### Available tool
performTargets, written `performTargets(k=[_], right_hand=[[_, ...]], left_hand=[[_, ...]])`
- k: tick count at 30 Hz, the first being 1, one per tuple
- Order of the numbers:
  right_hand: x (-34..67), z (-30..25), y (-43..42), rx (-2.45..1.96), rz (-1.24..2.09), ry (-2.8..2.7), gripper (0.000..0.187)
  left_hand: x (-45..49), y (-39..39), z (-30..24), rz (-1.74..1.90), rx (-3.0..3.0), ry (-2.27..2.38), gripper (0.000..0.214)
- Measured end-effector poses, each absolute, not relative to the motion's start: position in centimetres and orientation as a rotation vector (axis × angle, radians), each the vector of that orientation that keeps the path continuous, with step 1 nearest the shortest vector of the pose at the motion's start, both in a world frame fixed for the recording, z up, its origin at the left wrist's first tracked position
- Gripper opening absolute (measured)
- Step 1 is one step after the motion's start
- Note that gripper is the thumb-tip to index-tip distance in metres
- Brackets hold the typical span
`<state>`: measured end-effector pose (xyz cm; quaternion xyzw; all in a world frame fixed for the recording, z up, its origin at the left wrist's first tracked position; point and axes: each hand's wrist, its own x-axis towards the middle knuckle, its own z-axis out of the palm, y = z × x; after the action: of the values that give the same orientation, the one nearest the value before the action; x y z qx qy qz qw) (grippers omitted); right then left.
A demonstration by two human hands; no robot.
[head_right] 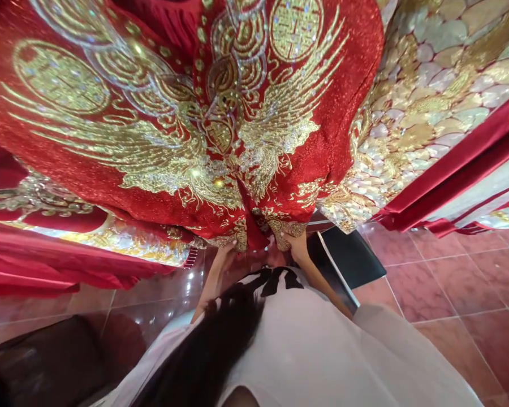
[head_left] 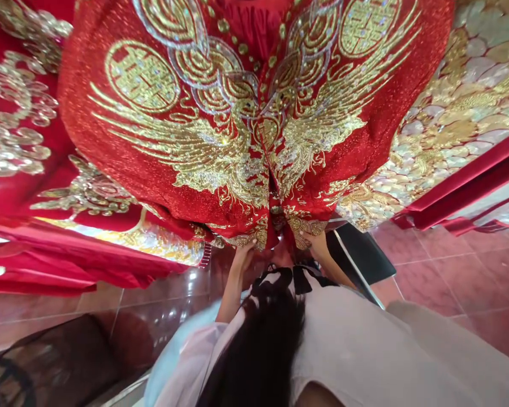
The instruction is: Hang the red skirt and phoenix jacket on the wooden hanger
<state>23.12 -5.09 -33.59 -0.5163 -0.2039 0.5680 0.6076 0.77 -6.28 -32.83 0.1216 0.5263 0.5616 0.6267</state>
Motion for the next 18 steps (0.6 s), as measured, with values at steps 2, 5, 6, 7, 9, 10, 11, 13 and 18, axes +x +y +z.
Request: performTargets(k=[2,5,6,7,9,10,11,13,18], right_hand=[[22.5,-33.6,-5.9,-1.217,1.318,-0.444,0.051],[21.6,-33.5,-6.4,-1.219,1.354,-0.42,0.045],[21.3,-33.4,-6.4,-1.215,1.365,-0.413,0.045],[20.9,-33.3,-6.3,-1.211,1.376,-0.408,0.044],[20.0,-33.0,-6.0,-1.202,1.391,-0.409,0.042],[19.5,-32.8,-5.9,-1.194,1.398,-0.415,0.041],[19.0,-32.6,-5.8,-1.182,1.407,-0.425,0.04],[18.1,-32.0,-5.8,-1.151,1.442,-0.446,0.041],[17.1,-30.9,-6.1,-1.103,1.518,-0.456,0.042]], left_hand=[[1.7,-6.5,-33.1,1.31,0.281,1.211,0.043],[2.9,-6.8,-33.1,1.353,0.292,1.219,0.046],[3.3,-6.8,-33.0,1.369,0.301,1.222,0.045],[3.6,-6.7,-32.9,1.383,0.311,1.225,0.044],[4.1,-6.6,-32.6,1.4,0.334,1.219,0.04],[4.4,-6.5,-32.4,1.401,0.348,1.209,0.039],[4.6,-6.5,-32.2,1.398,0.362,1.193,0.039],[5.0,-6.5,-32.0,1.381,0.39,1.156,0.045],[5.6,-6.5,-31.9,1.38,0.411,1.098,0.052]])
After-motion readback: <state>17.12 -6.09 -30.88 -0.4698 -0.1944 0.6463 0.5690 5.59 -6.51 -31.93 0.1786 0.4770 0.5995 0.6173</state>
